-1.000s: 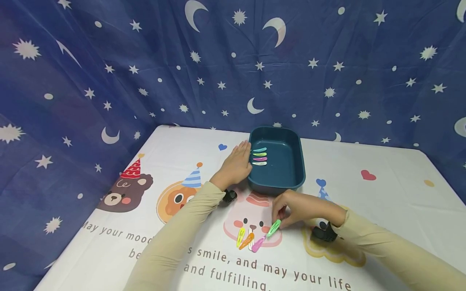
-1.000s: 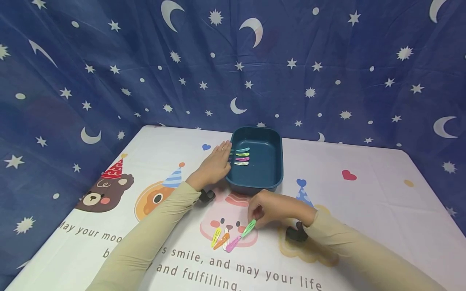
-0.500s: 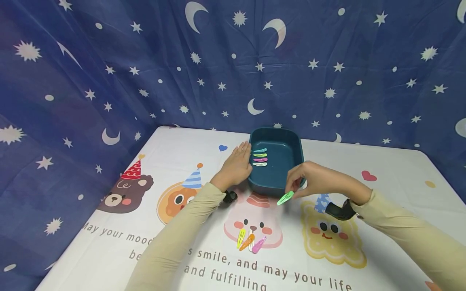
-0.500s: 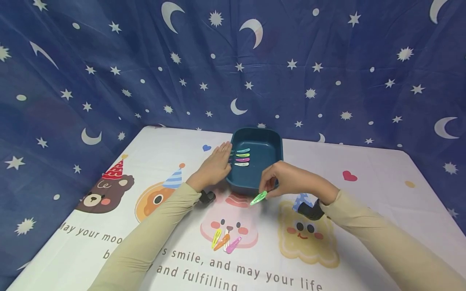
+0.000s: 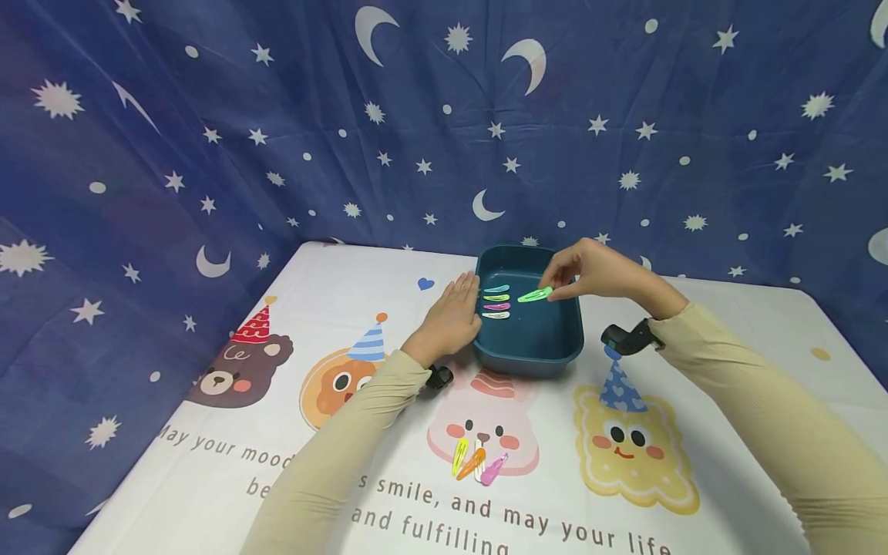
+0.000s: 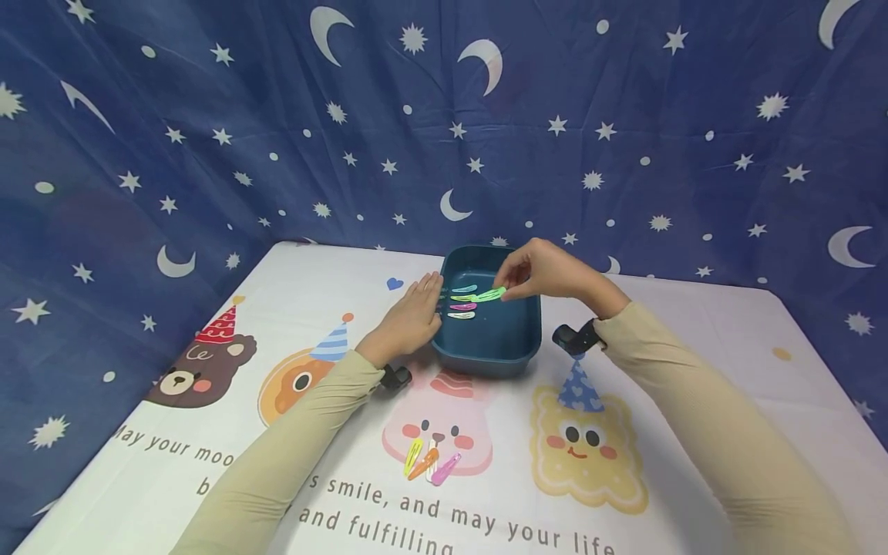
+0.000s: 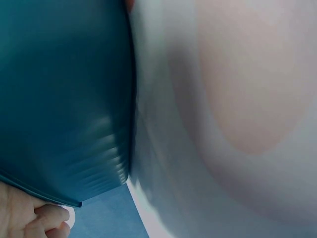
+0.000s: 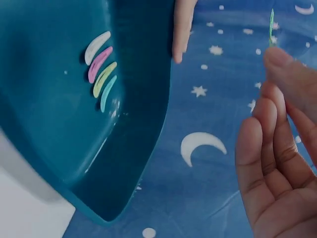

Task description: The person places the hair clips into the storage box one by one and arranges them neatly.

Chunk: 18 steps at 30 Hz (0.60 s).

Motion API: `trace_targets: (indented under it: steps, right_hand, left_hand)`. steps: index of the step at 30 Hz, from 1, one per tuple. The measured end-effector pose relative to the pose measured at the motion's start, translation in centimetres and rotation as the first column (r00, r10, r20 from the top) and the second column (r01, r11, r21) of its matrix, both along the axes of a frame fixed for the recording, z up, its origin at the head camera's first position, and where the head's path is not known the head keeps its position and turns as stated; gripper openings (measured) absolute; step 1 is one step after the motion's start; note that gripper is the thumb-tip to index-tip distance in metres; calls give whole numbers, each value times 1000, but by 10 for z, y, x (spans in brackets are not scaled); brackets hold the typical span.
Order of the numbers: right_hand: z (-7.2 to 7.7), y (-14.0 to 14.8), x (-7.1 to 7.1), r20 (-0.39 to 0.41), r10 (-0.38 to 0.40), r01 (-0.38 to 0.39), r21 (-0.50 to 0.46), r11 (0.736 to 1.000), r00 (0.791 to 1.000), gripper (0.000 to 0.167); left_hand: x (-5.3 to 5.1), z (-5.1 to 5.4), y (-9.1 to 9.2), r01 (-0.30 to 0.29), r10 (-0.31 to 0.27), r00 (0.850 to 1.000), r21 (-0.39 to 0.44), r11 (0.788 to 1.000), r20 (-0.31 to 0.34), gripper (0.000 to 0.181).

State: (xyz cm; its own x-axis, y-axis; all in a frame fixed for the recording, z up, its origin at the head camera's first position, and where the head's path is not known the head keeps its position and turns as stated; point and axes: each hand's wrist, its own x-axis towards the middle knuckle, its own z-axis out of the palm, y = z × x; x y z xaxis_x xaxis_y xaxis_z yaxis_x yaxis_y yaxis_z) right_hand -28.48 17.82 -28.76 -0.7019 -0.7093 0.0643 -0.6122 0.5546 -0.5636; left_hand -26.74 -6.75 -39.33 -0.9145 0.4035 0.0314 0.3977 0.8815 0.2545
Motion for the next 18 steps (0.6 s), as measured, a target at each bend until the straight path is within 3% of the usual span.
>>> trace_targets:
  steps: [11, 18]
  right_hand:
    - [-7, -17, -43, 49, -211, 213, -42, 976, 976, 15]
    - [-21, -25, -63, 109, -306, 314, -63, 947, 946, 15]
  left_hand:
    - [0, -1, 0, -7, 7, 1000, 7, 1000, -3, 65]
    - [1, 0, 0, -9, 9, 1000, 12, 1000, 2, 64]
